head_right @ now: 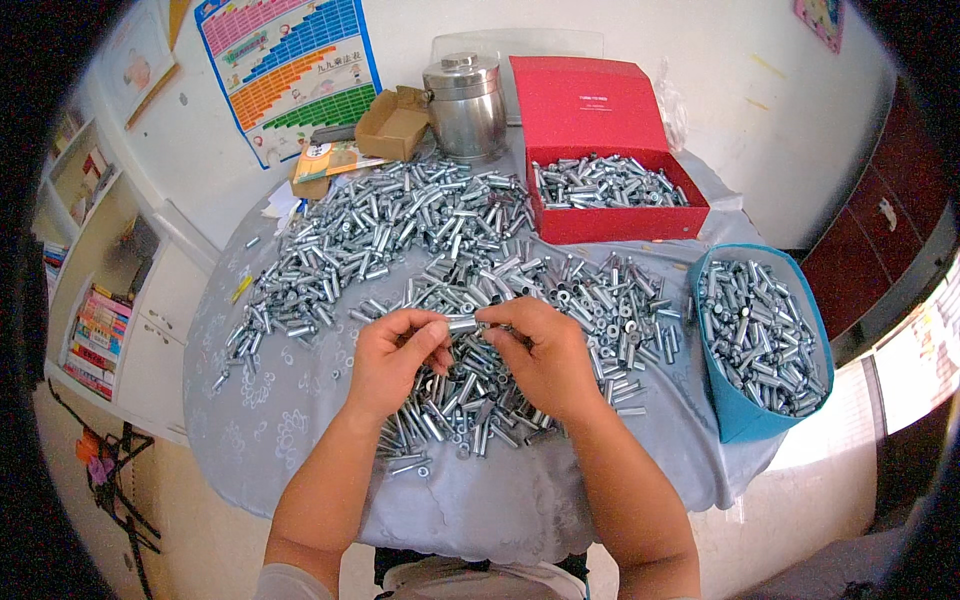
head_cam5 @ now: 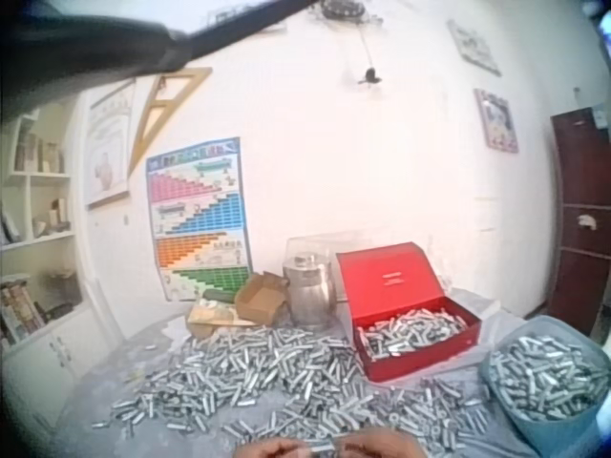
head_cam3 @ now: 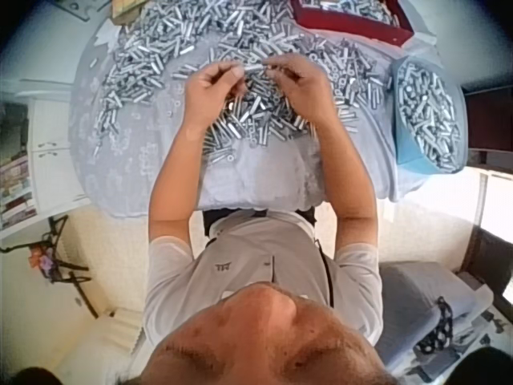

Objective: The person sits at a table covered with a large pile of metal fasteners. They repeatedly pick up a cylindrical metal tube and a small metal ring, insert the ring into the tube, and place the assembled unit into a blue container.

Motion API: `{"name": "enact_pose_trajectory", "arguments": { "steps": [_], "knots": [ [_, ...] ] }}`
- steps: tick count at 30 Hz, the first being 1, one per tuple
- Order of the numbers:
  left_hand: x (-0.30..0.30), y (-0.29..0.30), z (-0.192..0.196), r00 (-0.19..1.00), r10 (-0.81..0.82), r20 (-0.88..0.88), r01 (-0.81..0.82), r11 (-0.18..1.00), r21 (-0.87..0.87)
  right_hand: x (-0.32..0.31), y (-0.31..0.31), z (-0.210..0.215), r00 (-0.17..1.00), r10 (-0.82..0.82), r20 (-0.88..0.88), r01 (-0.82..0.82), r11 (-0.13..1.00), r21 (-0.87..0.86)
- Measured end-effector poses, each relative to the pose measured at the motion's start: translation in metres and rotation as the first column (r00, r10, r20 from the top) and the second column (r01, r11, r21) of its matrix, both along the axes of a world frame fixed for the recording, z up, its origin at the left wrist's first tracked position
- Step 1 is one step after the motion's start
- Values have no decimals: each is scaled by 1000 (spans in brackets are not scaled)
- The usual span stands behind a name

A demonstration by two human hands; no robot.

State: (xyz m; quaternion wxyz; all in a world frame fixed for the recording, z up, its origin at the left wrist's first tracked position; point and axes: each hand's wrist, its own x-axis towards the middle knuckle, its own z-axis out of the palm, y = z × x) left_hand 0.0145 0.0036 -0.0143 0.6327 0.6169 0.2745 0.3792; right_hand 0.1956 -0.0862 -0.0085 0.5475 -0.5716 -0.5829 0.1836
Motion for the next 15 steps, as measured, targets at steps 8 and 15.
{"name": "enact_pose_trajectory", "arguments": {
  "steps": [8, 15],
  "knots": [
    [1, 1, 3, 992, 40, -116, -48, 996, -70, -1, 3, 0, 969, -46, 243, -23, 961, 275],
    [0, 0, 11, 995, 49, -89, -77, 934, -348, -8, 3, 6, 968, -81, 236, 35, 981, 192]
  ]
}}
